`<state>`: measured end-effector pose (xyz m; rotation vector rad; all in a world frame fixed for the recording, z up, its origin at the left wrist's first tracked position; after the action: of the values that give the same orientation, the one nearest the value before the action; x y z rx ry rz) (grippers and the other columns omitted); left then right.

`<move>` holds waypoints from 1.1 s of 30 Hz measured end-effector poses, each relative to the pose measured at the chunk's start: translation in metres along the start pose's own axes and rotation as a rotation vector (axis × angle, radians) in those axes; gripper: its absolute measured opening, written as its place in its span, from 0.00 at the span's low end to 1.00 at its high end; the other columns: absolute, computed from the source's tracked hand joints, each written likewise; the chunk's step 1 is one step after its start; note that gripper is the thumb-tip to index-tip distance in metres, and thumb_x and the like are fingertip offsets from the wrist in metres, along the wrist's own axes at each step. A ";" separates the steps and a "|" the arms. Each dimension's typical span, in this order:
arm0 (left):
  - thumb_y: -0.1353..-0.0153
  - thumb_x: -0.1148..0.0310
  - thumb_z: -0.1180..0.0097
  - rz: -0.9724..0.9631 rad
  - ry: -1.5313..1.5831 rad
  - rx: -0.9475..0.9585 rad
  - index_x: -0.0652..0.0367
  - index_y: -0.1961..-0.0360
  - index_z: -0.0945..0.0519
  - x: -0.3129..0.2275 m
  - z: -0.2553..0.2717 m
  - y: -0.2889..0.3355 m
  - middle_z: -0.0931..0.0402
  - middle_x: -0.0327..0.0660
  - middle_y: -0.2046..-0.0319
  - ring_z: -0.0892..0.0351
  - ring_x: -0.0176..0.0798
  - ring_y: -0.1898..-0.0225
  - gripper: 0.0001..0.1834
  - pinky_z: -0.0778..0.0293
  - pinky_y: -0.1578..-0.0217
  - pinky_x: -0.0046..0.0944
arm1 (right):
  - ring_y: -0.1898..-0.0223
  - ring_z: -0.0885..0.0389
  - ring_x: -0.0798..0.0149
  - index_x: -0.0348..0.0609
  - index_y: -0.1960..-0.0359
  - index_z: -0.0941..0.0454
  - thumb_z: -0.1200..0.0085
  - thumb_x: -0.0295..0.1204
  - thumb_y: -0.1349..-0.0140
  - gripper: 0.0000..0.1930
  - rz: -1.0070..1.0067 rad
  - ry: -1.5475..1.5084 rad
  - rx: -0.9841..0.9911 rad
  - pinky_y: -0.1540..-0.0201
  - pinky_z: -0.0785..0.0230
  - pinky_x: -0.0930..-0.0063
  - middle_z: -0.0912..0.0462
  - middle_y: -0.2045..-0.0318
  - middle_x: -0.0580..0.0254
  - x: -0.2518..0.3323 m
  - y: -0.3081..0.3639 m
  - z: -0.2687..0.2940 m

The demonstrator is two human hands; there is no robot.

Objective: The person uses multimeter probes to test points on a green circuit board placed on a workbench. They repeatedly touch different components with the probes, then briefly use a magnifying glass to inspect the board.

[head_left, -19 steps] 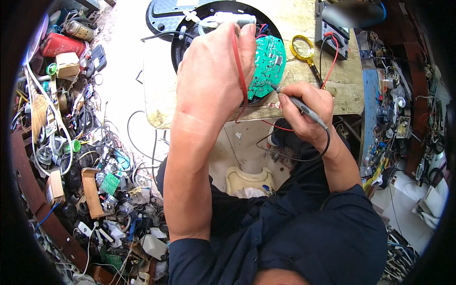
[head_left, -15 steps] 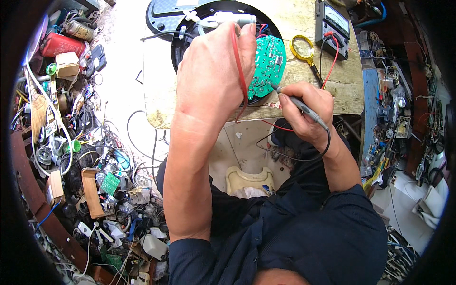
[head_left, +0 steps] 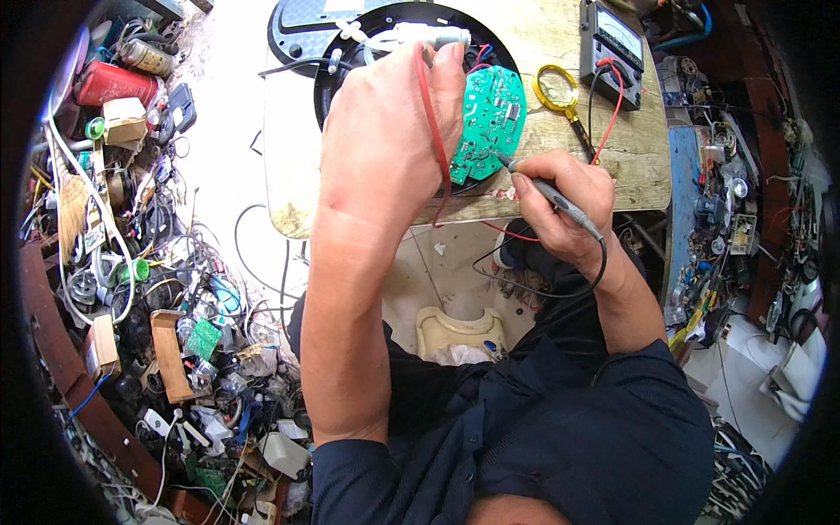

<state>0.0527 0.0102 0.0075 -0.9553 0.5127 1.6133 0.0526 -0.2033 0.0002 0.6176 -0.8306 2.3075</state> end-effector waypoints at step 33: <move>0.17 0.55 0.49 0.072 0.052 0.043 0.66 0.68 0.17 0.000 0.002 0.003 0.21 0.43 0.85 0.20 0.35 0.82 0.26 0.27 0.76 0.39 | 0.76 0.14 0.53 0.39 0.62 0.18 0.33 0.18 0.44 0.09 0.005 0.004 0.016 0.74 0.24 0.63 0.15 0.72 0.54 0.000 -0.001 0.001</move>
<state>0.0495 0.0110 0.0080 -0.9585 0.6214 1.6385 0.0532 -0.2031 0.0013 0.6184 -0.8132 2.3216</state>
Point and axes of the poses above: each hand's wrist, its own y-axis away from the middle knuckle, its own z-axis out of the back of the hand, x = y × z, the point moved 5 cm from there along -y, towards the middle knuckle
